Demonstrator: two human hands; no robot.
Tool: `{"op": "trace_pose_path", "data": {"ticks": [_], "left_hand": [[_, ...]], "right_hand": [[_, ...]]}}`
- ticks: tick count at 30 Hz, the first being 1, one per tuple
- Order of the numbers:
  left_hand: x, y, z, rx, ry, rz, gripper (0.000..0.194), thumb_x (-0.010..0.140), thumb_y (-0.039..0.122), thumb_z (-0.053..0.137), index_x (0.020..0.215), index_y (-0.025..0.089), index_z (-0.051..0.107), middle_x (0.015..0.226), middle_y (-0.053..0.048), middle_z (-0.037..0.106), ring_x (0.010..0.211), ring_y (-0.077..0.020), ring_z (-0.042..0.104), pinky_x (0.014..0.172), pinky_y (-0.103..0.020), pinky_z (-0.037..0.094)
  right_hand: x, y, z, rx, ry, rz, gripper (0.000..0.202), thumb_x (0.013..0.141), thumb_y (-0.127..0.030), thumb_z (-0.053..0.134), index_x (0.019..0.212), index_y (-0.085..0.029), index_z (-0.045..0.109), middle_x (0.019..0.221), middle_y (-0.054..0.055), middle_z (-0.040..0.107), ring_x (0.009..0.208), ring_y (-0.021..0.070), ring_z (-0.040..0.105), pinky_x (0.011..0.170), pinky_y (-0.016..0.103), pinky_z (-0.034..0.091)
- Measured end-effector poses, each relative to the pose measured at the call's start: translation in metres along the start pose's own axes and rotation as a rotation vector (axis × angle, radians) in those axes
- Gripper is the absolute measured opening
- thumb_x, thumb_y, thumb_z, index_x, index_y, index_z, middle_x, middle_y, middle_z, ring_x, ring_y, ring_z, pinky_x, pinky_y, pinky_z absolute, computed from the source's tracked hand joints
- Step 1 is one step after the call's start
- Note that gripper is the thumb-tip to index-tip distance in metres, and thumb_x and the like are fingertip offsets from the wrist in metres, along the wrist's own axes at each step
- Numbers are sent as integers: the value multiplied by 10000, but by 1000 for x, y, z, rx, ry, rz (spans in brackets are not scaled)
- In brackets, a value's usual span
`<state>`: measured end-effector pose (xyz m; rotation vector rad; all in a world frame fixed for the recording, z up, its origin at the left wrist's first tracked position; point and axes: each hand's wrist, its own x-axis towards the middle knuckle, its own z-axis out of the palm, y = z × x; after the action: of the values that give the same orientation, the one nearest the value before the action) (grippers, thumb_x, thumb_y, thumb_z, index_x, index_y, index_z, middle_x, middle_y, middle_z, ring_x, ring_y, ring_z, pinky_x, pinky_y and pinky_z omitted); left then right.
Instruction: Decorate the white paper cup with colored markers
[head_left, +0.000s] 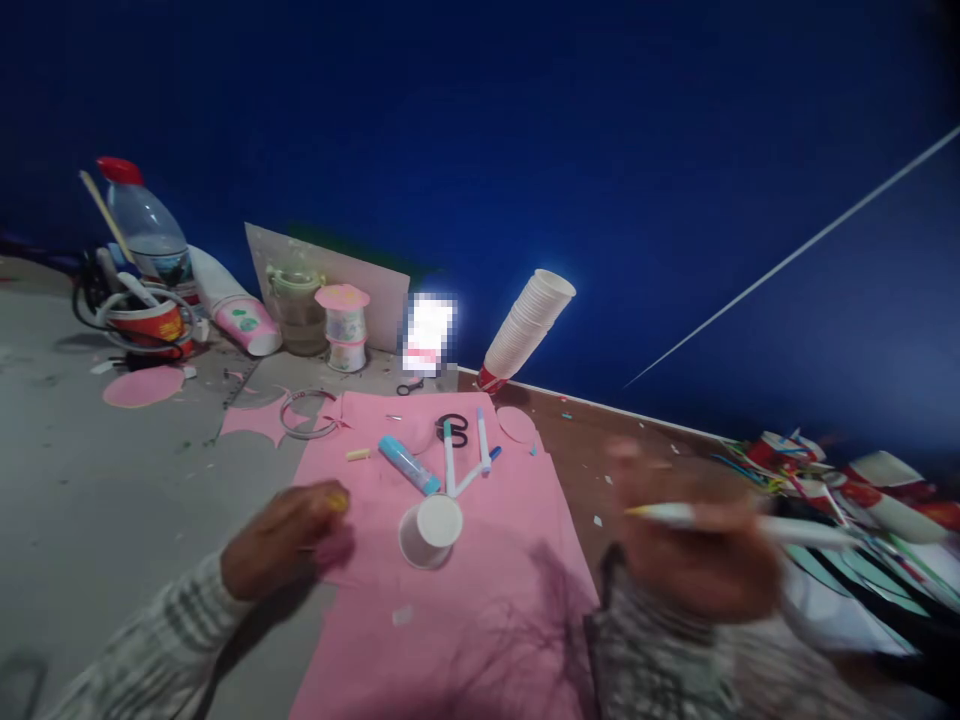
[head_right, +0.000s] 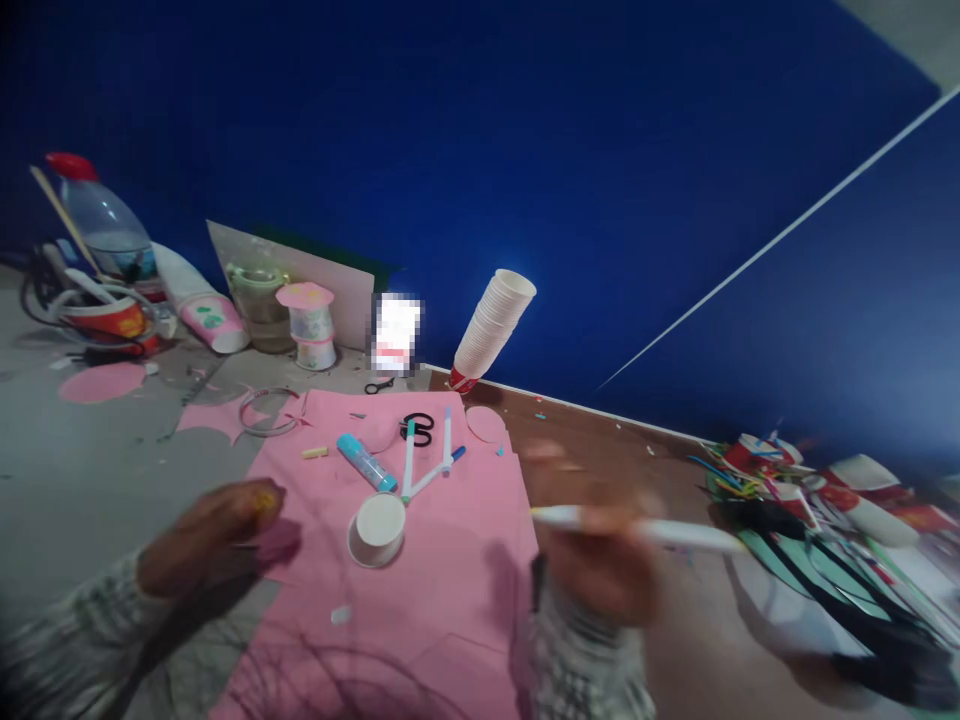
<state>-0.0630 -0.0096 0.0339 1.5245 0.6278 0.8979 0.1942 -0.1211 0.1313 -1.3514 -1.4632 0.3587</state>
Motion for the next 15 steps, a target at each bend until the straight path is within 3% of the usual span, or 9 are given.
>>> {"op": "trace_pose_path", "data": {"ticks": [1, 2, 3, 4, 7, 8, 9, 12, 15], "left_hand": [[2, -2, -6, -41, 96, 15, 351, 764, 361, 387, 458, 207, 466, 410, 31, 356, 351, -144, 283, 344, -298, 248], [4, -4, -8, -97, 138, 11, 352, 767, 373, 373, 478, 204, 480, 410, 32, 348, 357, -144, 278, 344, -296, 248], [6, -7, -7, -147, 153, -3, 305, 762, 373, 382, 563, 196, 531, 398, 42, 338, 347, -142, 268, 330, -287, 233], [7, -10, -2, -165, 140, -41, 257, 762, 360, 395, 703, 181, 570, 393, 50, 350, 333, -137, 260, 318, -277, 224], [5, -18, 22, -211, -35, -162, 198, 733, 335, 469, 816, 176, 551, 399, 49, 406, 322, -136, 311, 308, -262, 254], [4, -20, 29, -215, -42, -180, 176, 731, 331, 474, 776, 179, 549, 428, 29, 447, 346, -143, 347, 322, -267, 285], [3, -22, 35, -208, -48, -194, 171, 736, 330, 464, 738, 180, 545, 457, 11, 475, 366, -148, 366, 338, -274, 309], [3, -26, 36, -200, 21, -150, 168, 714, 328, 485, 618, 190, 497, 525, 5, 465, 416, -149, 369, 384, -289, 343], [5, -27, 27, -131, 34, -120, 148, 669, 298, 546, 602, 198, 459, 580, 15, 431, 473, -157, 373, 425, -294, 356]], "right_hand": [[2, -1, -10, 51, 143, -61, 539, 821, -622, 86, 798, -571, 622, 316, -80, 282, 311, 206, 393, 763, 493, 436], [4, 0, -15, 180, 416, -167, 398, 869, -542, 220, 848, -551, 618, 341, -80, 309, 321, 204, 395, 750, 489, 442], [6, 2, -17, 274, 538, -179, 285, 877, -472, 348, 899, -487, 631, 385, -63, 406, 355, 205, 440, 733, 476, 460], [7, 7, -15, 335, 504, -136, 246, 865, -446, 418, 980, -417, 633, 423, -45, 489, 377, 208, 482, 695, 466, 480], [12, 22, 5, 367, -53, 60, 205, 852, -384, 512, 1007, -319, 628, 534, 17, 664, 525, 254, 619, 469, 351, 483], [13, 26, 13, 323, -256, 91, 195, 861, -361, 506, 980, -285, 640, 660, 47, 712, 557, 244, 638, 486, 344, 499], [13, 29, 21, 232, -410, 77, 190, 851, -339, 533, 986, -259, 641, 802, 74, 728, 694, 255, 663, 606, 368, 526], [12, 34, 42, -87, -611, -37, 374, 725, -330, 702, 1071, -243, 590, 1131, 107, 644, 956, 291, 601, 838, 413, 467], [8, 37, 58, -228, -753, -122, 509, 631, -298, 781, 1084, -241, 558, 1195, 115, 593, 932, 301, 584, 809, 404, 465]]}}
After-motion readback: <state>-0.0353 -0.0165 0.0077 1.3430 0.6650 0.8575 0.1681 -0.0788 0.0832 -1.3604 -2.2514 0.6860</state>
